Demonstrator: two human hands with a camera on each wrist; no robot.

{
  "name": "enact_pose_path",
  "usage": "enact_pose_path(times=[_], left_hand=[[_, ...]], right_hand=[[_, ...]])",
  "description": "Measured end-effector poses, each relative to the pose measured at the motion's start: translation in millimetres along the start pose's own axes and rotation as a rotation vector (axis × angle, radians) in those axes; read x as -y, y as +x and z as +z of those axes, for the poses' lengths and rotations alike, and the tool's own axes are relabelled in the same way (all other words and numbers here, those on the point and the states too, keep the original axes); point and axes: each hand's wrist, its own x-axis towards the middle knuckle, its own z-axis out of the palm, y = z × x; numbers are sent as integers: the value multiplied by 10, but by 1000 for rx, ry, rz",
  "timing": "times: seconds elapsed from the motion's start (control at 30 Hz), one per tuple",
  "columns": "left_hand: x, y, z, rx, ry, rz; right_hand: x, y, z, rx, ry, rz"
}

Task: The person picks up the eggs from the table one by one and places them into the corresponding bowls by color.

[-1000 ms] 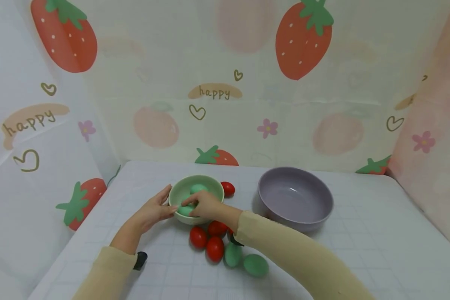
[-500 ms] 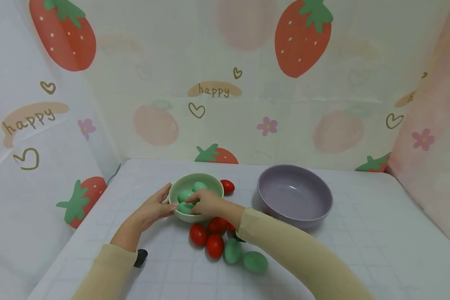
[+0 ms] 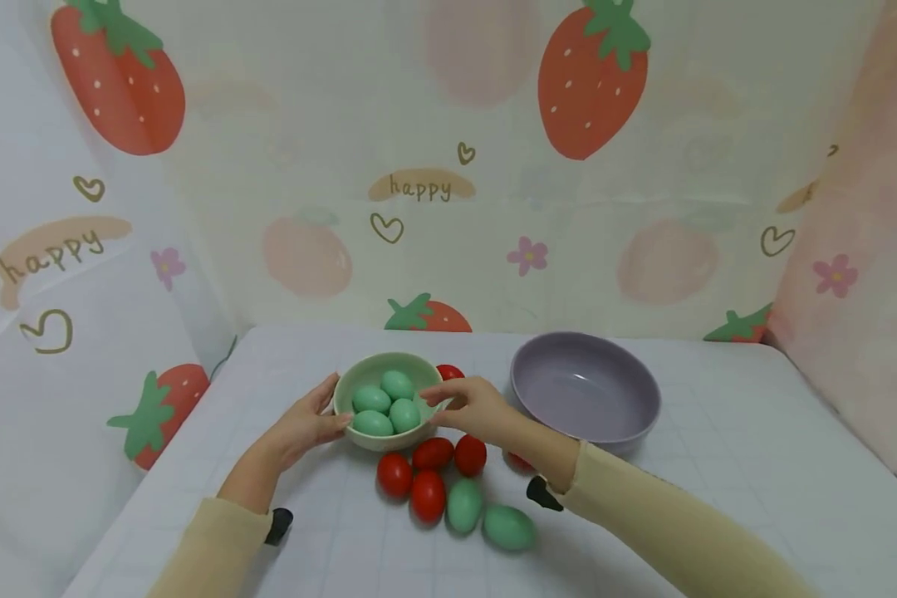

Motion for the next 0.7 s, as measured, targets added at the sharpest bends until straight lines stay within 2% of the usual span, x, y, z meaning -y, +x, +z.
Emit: enact_pose_path(times=[0.1,0.2,0.33,0.57,0.7], left_hand=[[1,7,19,-3,11,0],[6,17,19,-5,16,3],[15,4,8,-2,22,-3],[-19,-6,10,-4,35,10],[-20,1,26,-2,36,3]], right_hand=[[-87,-200,-74,0,-31,-27],[-198,-365,-116,3,-76,-112],[-347,-528,-159,45,-79,-215],[-566,-706,-273,183,-95,-300],[-658,-796,-348,289,-133,-314]])
